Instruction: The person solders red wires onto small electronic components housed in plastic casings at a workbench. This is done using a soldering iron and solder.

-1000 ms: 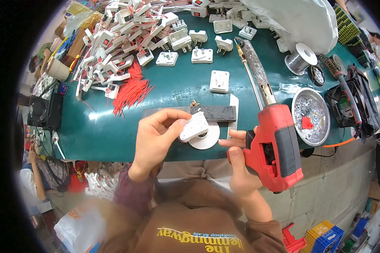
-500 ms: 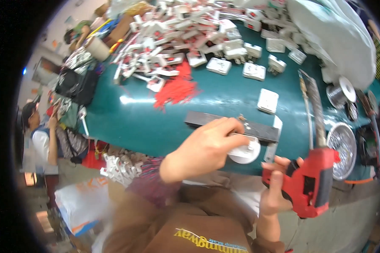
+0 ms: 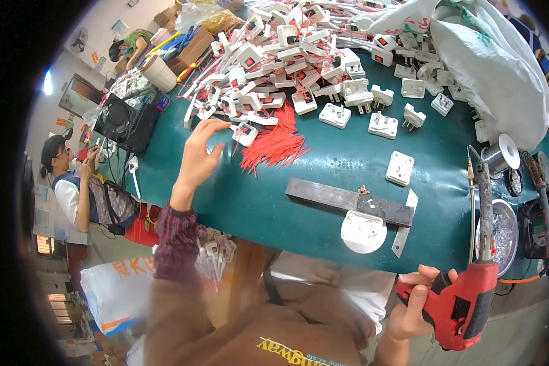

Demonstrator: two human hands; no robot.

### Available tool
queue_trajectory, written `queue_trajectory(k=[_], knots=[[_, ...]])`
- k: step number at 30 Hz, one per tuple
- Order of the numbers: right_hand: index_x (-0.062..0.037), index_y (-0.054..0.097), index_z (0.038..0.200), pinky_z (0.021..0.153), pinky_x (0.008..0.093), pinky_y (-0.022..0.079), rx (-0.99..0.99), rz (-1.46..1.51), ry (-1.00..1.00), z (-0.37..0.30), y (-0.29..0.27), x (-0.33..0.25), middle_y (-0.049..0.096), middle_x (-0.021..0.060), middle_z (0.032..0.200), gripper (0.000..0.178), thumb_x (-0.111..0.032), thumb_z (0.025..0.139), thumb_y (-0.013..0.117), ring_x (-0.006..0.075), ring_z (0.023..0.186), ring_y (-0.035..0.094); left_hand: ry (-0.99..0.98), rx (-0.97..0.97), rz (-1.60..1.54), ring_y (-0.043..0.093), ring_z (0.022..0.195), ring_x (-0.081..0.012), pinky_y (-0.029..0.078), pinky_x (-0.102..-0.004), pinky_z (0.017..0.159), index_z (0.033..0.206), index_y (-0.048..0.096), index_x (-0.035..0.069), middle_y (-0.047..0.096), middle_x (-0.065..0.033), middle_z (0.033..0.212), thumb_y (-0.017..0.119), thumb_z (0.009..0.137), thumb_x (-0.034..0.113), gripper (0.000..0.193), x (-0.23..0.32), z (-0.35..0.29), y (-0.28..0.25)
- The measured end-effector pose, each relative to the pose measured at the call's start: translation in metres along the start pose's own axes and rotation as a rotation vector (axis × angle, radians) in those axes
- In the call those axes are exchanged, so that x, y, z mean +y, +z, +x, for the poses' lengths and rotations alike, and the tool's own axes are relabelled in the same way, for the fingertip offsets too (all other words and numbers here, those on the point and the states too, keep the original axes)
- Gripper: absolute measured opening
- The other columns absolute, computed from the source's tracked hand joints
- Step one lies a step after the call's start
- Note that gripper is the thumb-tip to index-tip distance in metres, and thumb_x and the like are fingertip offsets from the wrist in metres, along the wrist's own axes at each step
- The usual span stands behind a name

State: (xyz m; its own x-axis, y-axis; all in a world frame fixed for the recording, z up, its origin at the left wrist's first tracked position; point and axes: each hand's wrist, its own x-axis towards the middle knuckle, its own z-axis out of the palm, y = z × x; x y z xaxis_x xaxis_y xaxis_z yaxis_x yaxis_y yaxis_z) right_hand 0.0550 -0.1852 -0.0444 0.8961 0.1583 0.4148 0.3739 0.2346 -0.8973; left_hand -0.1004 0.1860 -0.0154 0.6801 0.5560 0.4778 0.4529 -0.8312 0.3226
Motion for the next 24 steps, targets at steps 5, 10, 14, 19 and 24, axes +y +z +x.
queue_trajectory(k=[5, 10, 14, 19, 24], knots=[[0.0064, 0.038, 0.126, 0.066, 0.0307, 0.05, -0.02, 0.01, -0.004, -0.002, 0.0, -0.002, 0.06, 0.0176, 0.098, 0.043, -0.001, 0.086, 0.053, 0.016, 0.066, 0.058, 0.178, -0.212, -0.173, 0.059, 0.094, -0.0264, 0.045, -0.0337, 0.084, 0.1, 0.065, 0.004, 0.062, -0.0095, 0.098, 0.069, 0.072, 0.002, 0.029, -0.005, 0.018, 0.01], [0.0071, 0.036, 0.127, 0.068, 0.0323, 0.049, -0.012, -0.004, 0.052, -0.005, 0.006, -0.007, 0.06, 0.0194, 0.094, 0.046, -0.003, 0.086, 0.054, 0.0174, 0.062, 0.059, 0.094, -0.147, -0.22, 0.058, 0.088, -0.025, 0.045, -0.0341, 0.08, 0.088, 0.069, 0.005, 0.063, -0.0085, 0.088, 0.07, 0.075, 0.01, 0.015, -0.014, 0.026, 0.027], [0.0071, 0.036, 0.127, 0.068, 0.0322, 0.048, 0.004, -0.002, 0.081, -0.007, 0.007, -0.008, 0.06, 0.0194, 0.094, 0.046, -0.004, 0.086, 0.054, 0.0169, 0.062, 0.059, 0.086, -0.073, -0.101, 0.058, 0.087, -0.0242, 0.045, -0.0344, 0.078, 0.087, 0.068, 0.006, 0.063, -0.0083, 0.085, 0.069, 0.077, 0.011, 0.011, -0.014, 0.026, 0.038], [0.0071, 0.036, 0.127, 0.069, 0.0316, 0.047, 0.009, -0.018, 0.067, -0.008, -0.001, -0.005, 0.059, 0.0188, 0.095, 0.046, -0.006, 0.086, 0.054, 0.0162, 0.061, 0.058, -0.211, 0.201, -0.7, 0.059, 0.081, -0.0097, 0.045, -0.0224, 0.074, 0.092, 0.061, 0.001, 0.067, -0.007, 0.098, 0.052, 0.095, 0.012, 0.015, -0.016, 0.02, 0.028], [0.0064, 0.036, 0.127, 0.066, 0.0307, 0.047, 0.039, -0.003, 0.061, -0.005, -0.006, -0.005, 0.06, 0.017, 0.094, 0.045, -0.007, 0.088, 0.053, 0.0158, 0.061, 0.058, -0.093, 0.431, -1.34, 0.061, 0.09, -0.028, 0.047, -0.035, 0.081, 0.101, 0.058, -0.004, 0.062, -0.0187, 0.1, 0.048, 0.092, 0.008, 0.018, -0.026, 0.033, -0.01]])
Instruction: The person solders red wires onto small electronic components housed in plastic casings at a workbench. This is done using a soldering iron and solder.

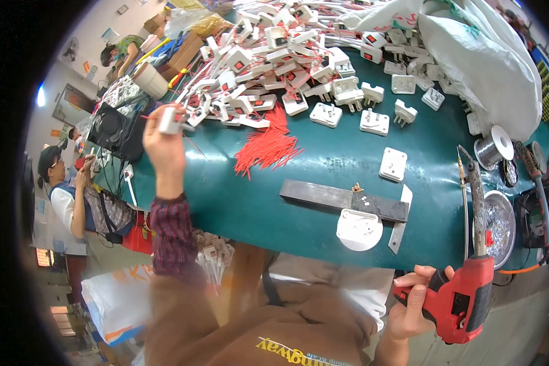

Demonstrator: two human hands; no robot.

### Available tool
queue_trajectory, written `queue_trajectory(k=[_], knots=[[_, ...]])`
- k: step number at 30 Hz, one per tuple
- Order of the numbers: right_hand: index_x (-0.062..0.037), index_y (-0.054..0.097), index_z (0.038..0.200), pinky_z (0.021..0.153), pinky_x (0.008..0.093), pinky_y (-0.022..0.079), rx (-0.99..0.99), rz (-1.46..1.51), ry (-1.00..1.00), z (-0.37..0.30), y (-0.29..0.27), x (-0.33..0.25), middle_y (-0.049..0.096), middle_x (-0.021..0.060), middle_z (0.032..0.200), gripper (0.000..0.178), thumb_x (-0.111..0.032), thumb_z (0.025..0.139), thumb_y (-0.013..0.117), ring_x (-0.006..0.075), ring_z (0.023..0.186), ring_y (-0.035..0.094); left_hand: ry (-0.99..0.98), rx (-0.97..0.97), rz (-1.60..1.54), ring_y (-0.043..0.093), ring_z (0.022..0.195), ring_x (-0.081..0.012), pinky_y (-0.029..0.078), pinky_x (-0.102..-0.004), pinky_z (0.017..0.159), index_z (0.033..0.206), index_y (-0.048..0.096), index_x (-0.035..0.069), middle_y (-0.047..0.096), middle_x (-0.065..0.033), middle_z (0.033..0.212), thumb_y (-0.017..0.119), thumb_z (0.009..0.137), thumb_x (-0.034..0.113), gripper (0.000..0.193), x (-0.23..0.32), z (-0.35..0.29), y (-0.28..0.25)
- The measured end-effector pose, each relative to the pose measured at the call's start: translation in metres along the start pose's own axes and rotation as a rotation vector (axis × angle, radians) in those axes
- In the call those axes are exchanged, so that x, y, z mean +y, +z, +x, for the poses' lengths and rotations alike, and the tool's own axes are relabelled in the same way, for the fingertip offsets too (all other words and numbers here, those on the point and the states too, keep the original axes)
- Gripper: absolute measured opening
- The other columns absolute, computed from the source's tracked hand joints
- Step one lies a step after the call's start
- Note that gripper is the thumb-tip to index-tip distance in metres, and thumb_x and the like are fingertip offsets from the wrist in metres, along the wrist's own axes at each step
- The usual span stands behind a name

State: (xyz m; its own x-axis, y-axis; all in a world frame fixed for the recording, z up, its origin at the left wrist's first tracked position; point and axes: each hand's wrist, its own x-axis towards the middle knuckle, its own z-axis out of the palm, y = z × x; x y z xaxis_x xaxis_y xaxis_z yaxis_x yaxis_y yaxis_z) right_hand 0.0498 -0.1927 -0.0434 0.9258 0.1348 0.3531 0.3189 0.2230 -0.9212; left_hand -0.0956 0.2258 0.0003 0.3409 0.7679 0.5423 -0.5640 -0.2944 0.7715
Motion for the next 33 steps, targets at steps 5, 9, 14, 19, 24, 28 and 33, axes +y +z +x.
queue_trajectory(k=[5, 9, 14, 19, 24, 28, 33], knots=[[0.0041, 0.035, 0.128, 0.062, 0.0291, 0.049, 0.009, 0.053, 0.007, 0.001, -0.008, -0.003, 0.061, 0.0166, 0.095, 0.045, -0.014, 0.091, 0.053, 0.0173, 0.061, 0.058, -0.217, -0.264, 0.368, 0.061, 0.072, -0.0142, 0.047, -0.0254, 0.065, 0.083, 0.059, -0.001, 0.067, -0.0145, 0.083, 0.059, 0.086, 0.005, 0.007, 0.069, -0.071, 0.09], [0.0011, 0.034, 0.129, 0.058, 0.0299, 0.05, -0.082, 0.012, 0.045, 0.005, -0.01, -0.014, 0.061, 0.0174, 0.091, 0.053, -0.034, 0.094, 0.052, 0.0206, 0.059, 0.06, -0.452, -0.538, 0.476, 0.063, 0.071, -0.0125, 0.048, -0.0246, 0.061, 0.078, 0.066, -0.001, 0.068, -0.0122, 0.082, 0.069, 0.076, 0.003, 0.006, 0.057, -0.127, 0.144], [0.0029, 0.032, 0.127, 0.047, 0.0274, 0.047, -0.277, -0.047, 0.117, 0.014, -0.035, -0.027, 0.054, 0.0066, 0.06, 0.068, -0.051, 0.09, 0.051, 0.0165, 0.044, 0.052, -0.427, -0.61, 0.585, 0.062, 0.064, -0.0093, 0.047, -0.0223, 0.055, 0.08, 0.064, -0.003, 0.059, -0.0137, 0.11, 0.068, 0.077, 0.002, 0.007, 0.03, -0.15, 0.177], [0.0045, 0.034, 0.129, 0.043, 0.0258, 0.041, -0.437, 0.14, 0.248, 0.026, -0.075, -0.032, 0.046, -0.0018, 0.049, 0.075, -0.054, 0.087, 0.054, 0.0105, 0.04, 0.046, -0.661, -0.602, 0.444, 0.058, 0.057, -0.0093, 0.046, -0.0227, 0.053, 0.078, 0.061, -0.002, 0.058, -0.0116, 0.107, 0.067, 0.078, 0.003, 0.008, 0.018, -0.15, 0.186], [0.004, 0.032, 0.134, 0.045, 0.0259, 0.041, -0.743, 0.032, 0.411, 0.06, -0.098, -0.051, 0.047, -0.0049, 0.049, 0.088, -0.062, 0.081, 0.056, 0.0102, 0.041, 0.046, -0.779, -0.669, 0.406, 0.053, 0.06, -0.0068, 0.044, -0.021, 0.055, 0.077, 0.063, -0.001, 0.057, -0.0084, 0.098, 0.068, 0.076, 0.003, 0.006, 0.011, -0.139, 0.19], [0.0053, 0.035, 0.132, 0.045, 0.0254, 0.041, -0.697, -0.092, 0.473, 0.066, -0.095, -0.065, 0.047, -0.0054, 0.049, 0.087, -0.062, 0.082, 0.056, 0.0094, 0.041, 0.046, -0.841, -0.723, 0.431, 0.052, 0.068, -0.0059, 0.043, -0.019, 0.057, 0.075, 0.066, 0.0, 0.056, -0.0067, 0.094, 0.069, 0.075, 0.002, 0.004, 0.01, -0.133, 0.189], [0.0081, 0.046, 0.116, 0.043, 0.0246, 0.04, -0.861, -0.11, 0.514, 0.09, -0.094, -0.068, 0.046, -0.0043, 0.047, 0.079, -0.062, 0.081, 0.057, 0.0086, 0.039, 0.044, -0.821, -0.795, 0.469, 0.051, 0.066, -0.0057, 0.043, -0.0187, 0.055, 0.074, 0.065, -0.001, 0.055, -0.0058, 0.091, 0.069, 0.076, 0.001, 0.004, 0.003, -0.126, 0.193]])
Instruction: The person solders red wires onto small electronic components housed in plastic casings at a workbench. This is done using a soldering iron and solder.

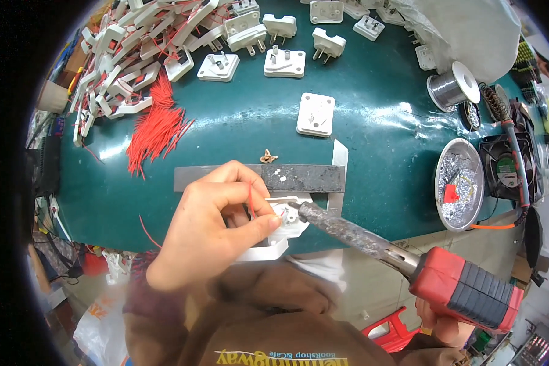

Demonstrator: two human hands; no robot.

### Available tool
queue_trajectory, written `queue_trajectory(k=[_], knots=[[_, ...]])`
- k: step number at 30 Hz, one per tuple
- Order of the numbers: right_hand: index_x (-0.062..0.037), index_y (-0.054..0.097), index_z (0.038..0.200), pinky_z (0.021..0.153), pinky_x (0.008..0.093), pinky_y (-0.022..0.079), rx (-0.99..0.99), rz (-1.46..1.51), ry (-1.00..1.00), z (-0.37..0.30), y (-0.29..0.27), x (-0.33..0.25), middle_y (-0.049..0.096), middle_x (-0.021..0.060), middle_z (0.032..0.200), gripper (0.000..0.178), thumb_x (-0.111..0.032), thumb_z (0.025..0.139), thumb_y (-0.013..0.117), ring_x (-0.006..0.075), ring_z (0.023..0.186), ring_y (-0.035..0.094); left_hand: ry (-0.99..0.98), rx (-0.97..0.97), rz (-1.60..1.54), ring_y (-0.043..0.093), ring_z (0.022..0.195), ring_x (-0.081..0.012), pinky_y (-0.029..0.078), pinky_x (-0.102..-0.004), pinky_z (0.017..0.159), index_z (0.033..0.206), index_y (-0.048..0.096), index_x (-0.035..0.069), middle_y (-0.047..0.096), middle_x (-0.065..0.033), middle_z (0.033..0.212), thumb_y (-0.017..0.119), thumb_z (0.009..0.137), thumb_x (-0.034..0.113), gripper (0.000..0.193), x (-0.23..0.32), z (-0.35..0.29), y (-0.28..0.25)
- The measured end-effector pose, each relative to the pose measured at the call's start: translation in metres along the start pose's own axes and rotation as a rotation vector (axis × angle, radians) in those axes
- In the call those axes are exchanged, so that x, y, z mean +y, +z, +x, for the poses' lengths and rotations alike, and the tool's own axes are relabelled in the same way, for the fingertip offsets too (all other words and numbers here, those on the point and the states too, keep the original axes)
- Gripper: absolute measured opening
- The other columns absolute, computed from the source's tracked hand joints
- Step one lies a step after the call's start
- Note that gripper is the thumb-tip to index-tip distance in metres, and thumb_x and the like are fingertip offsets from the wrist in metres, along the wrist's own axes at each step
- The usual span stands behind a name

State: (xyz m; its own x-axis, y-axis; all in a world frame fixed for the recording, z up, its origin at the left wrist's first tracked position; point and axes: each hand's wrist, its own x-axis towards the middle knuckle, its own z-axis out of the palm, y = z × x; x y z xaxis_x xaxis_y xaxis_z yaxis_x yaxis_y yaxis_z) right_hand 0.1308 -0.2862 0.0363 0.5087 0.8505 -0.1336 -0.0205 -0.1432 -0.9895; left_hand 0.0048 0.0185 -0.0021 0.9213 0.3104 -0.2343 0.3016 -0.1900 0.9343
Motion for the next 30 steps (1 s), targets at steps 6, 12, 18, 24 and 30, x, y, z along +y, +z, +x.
queue_trajectory(k=[6, 12, 18, 24, 30], knots=[[-0.0046, 0.054, 0.081, 0.041, 0.024, 0.035, 0.254, 0.031, 0.26, 0.009, 0.01, -0.019, 0.053, -0.0036, 0.055, 0.067, -0.064, 0.06, 0.074, 0.0077, 0.041, 0.046, -0.026, -0.025, 0.087, 0.051, 0.061, -0.0057, 0.043, -0.0194, 0.053, 0.071, 0.063, -0.002, 0.055, -0.006, 0.088, 0.068, 0.075, 0.0, 0.008, 0.004, 0.001, -0.002], [-0.0013, 0.051, 0.099, 0.05, 0.0206, 0.038, 0.293, 0.123, 0.416, -0.002, 0.002, -0.027, 0.058, -0.0006, 0.072, 0.082, -0.06, 0.051, 0.081, 0.0067, 0.053, 0.05, -0.01, -0.055, 0.164, 0.05, 0.056, -0.0065, 0.041, -0.0214, 0.05, 0.07, 0.061, -0.003, 0.055, -0.0073, 0.085, 0.068, 0.074, -0.001, 0.009, 0.011, 0.005, -0.003], [-0.003, 0.057, 0.083, 0.052, 0.0245, 0.039, 0.417, -0.43, 0.384, 0.003, 0.013, -0.04, 0.054, -0.001, 0.066, 0.079, -0.068, 0.044, 0.079, 0.0095, 0.056, 0.053, 0.018, -0.036, 0.245, 0.051, 0.052, -0.0074, 0.041, -0.0229, 0.048, 0.068, 0.058, -0.004, 0.055, -0.0082, 0.083, 0.068, 0.074, -0.001, 0.013, 0.012, 0.006, 0.0], [-0.0039, 0.055, 0.078, 0.054, 0.0253, 0.041, 0.46, -0.423, 0.219, 0.011, 0.022, -0.044, 0.057, 0.0004, 0.067, 0.076, -0.068, 0.046, 0.078, 0.0111, 0.06, 0.058, 0.037, -0.023, 0.25, 0.053, 0.052, -0.0093, 0.042, -0.0241, 0.049, 0.066, 0.056, -0.004, 0.055, -0.0087, 0.082, 0.068, 0.073, -0.001, 0.014, 0.012, 0.006, 0.0], [-0.0048, 0.056, 0.079, 0.059, 0.0243, 0.04, 0.427, -0.439, 0.353, -0.002, 0.013, -0.039, 0.054, -0.0034, 0.067, 0.076, -0.067, 0.042, 0.08, 0.0084, 0.065, 0.053, 0.041, -0.03, 0.263, 0.054, 0.053, -0.0122, 0.043, -0.0259, 0.049, 0.065, 0.056, -0.003, 0.056, -0.0097, 0.081, 0.068, 0.073, -0.001, 0.014, 0.012, 0.006, -0.001]])
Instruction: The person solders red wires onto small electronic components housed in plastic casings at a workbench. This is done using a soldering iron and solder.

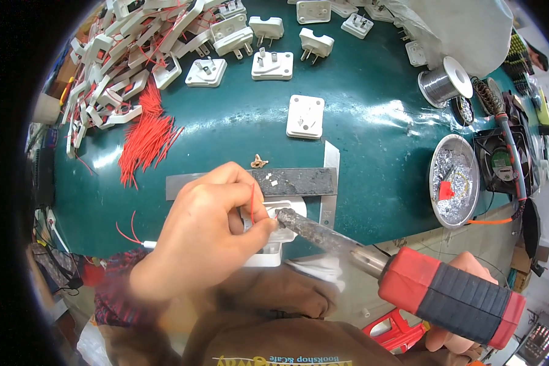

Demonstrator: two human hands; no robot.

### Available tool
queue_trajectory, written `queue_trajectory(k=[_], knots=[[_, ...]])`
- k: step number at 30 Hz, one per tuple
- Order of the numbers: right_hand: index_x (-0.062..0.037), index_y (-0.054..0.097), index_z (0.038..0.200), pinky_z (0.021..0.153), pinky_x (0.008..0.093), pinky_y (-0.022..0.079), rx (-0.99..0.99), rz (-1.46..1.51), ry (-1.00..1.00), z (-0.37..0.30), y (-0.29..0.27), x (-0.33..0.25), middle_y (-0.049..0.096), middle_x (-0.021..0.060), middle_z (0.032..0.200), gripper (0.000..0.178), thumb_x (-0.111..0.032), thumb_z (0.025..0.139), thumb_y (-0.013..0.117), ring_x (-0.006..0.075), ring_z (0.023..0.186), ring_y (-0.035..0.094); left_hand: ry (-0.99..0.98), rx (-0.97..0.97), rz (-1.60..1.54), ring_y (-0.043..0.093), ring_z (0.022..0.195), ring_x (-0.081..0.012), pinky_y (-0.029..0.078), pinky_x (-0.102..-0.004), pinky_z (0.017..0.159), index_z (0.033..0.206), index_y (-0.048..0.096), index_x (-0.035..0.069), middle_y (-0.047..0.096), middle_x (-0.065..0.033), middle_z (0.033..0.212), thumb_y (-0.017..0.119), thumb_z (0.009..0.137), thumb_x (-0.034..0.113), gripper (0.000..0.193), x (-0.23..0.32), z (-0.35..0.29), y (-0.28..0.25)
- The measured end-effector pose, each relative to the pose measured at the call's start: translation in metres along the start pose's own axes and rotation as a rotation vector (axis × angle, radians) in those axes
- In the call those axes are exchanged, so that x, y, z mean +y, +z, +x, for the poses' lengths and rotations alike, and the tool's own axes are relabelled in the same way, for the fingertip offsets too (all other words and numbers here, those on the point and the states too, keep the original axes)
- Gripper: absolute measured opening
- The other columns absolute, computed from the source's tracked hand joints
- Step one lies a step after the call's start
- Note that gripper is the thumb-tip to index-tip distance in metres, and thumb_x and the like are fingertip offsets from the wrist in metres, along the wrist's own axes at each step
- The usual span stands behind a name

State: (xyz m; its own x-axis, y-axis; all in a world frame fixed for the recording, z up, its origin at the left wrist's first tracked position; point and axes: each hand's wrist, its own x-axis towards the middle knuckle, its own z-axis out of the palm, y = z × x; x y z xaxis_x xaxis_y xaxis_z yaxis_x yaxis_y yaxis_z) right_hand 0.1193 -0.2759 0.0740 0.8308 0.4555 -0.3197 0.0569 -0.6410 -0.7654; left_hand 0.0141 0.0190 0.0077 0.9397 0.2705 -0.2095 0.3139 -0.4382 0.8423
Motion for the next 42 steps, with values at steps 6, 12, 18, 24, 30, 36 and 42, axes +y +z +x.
queue_trajectory(k=[6, 12, 18, 24, 30, 36, 42], knots=[[-0.0017, 0.052, 0.092, 0.047, 0.0229, 0.035, -0.08, -0.049, -0.126, 0.006, -0.005, 0.006, 0.05, -0.0016, 0.059, 0.072, -0.057, 0.054, 0.079, 0.0079, 0.05, 0.048, 0.024, 0.011, 0.031, 0.054, 0.053, -0.0135, 0.043, -0.0266, 0.049, 0.065, 0.056, -0.003, 0.056, -0.0096, 0.08, 0.068, 0.072, 0.0, 0.014, -0.001, -0.001, 0.0], [-0.0046, 0.046, 0.088, 0.041, 0.0191, 0.032, -0.132, -0.113, -0.513, 0.011, 0.006, 0.002, 0.05, 0.0021, 0.064, 0.037, -0.029, 0.075, 0.071, 0.0066, 0.045, 0.043, 0.051, 0.031, 0.056, 0.054, 0.053, -0.0145, 0.043, -0.0271, 0.05, 0.065, 0.056, -0.002, 0.056, -0.0097, 0.08, 0.068, 0.071, 0.001, 0.014, -0.001, -0.001, 0.002], [-0.0047, 0.055, 0.078, 0.055, 0.0257, 0.044, 0.057, 0.111, -0.038, 0.006, 0.012, -0.015, 0.059, 0.0016, 0.066, 0.073, -0.059, 0.04, 0.085, 0.0114, 0.058, 0.059, 0.058, 0.041, 0.08, 0.055, 0.055, -0.0168, 0.045, -0.0283, 0.052, 0.065, 0.056, -0.002, 0.056, -0.0103, 0.079, 0.067, 0.07, 0.001, 0.013, -0.002, -0.001, 0.002], [-0.0077, 0.04, 0.082, 0.036, 0.0199, 0.027, -0.036, 0.049, -0.196, 0.005, 0.012, -0.002, 0.047, 0.0011, 0.058, 0.041, -0.034, 0.077, 0.072, 0.0036, 0.04, 0.038, 0.079, 0.053, 0.087, 0.056, 0.056, -0.018, 0.045, -0.0288, 0.053, 0.064, 0.056, -0.002, 0.057, -0.0106, 0.079, 0.067, 0.069, 0.0, 0.012, -0.002, -0.001, 0.003], [-0.0079, 0.042, 0.074, 0.038, 0.0198, 0.026, 0.006, 0.034, -0.181, 0.008, 0.019, -0.011, 0.049, 0.001, 0.06, 0.048, -0.038, 0.069, 0.079, 0.004, 0.042, 0.038, 0.073, 0.063, 0.09, 0.055, 0.056, -0.0178, 0.044, -0.0288, 0.053, 0.064, 0.056, -0.002, 0.057, -0.0101, 0.079, 0.066, 0.07, 0.0, 0.012, -0.002, -0.001, 0.004], [-0.0061, 0.045, 0.076, 0.037, 0.0201, 0.028, 0.022, -0.075, -0.43, 0.006, 0.013, -0.002, 0.053, 0.0033, 0.068, 0.043, -0.037, 0.073, 0.075, 0.0077, 0.042, 0.041, 0.051, 0.041, 0.078, 0.055, 0.054, -0.0163, 0.044, -0.0284, 0.052, 0.065, 0.056, -0.002, 0.056, -0.01, 0.08, 0.068, 0.071, 0.001, 0.014, -0.001, -0.002, 0.003], [-0.0055, 0.057, 0.067, 0.049, 0.0249, 0.042, -0.07, -0.047, -0.163, -0.008, -0.013, 0.02, 0.058, -0.0005, 0.06, 0.074, -0.074, 0.046, 0.074, 0.0138, 0.053, 0.059, 0.032, 0.031, 0.057, 0.054, 0.051, -0.0135, 0.043, -0.0272, 0.05, 0.066, 0.056, -0.003, 0.056, -0.0097, 0.081, 0.068, 0.073, 0.001, 0.014, 0.0, -0.003, 0.001]])
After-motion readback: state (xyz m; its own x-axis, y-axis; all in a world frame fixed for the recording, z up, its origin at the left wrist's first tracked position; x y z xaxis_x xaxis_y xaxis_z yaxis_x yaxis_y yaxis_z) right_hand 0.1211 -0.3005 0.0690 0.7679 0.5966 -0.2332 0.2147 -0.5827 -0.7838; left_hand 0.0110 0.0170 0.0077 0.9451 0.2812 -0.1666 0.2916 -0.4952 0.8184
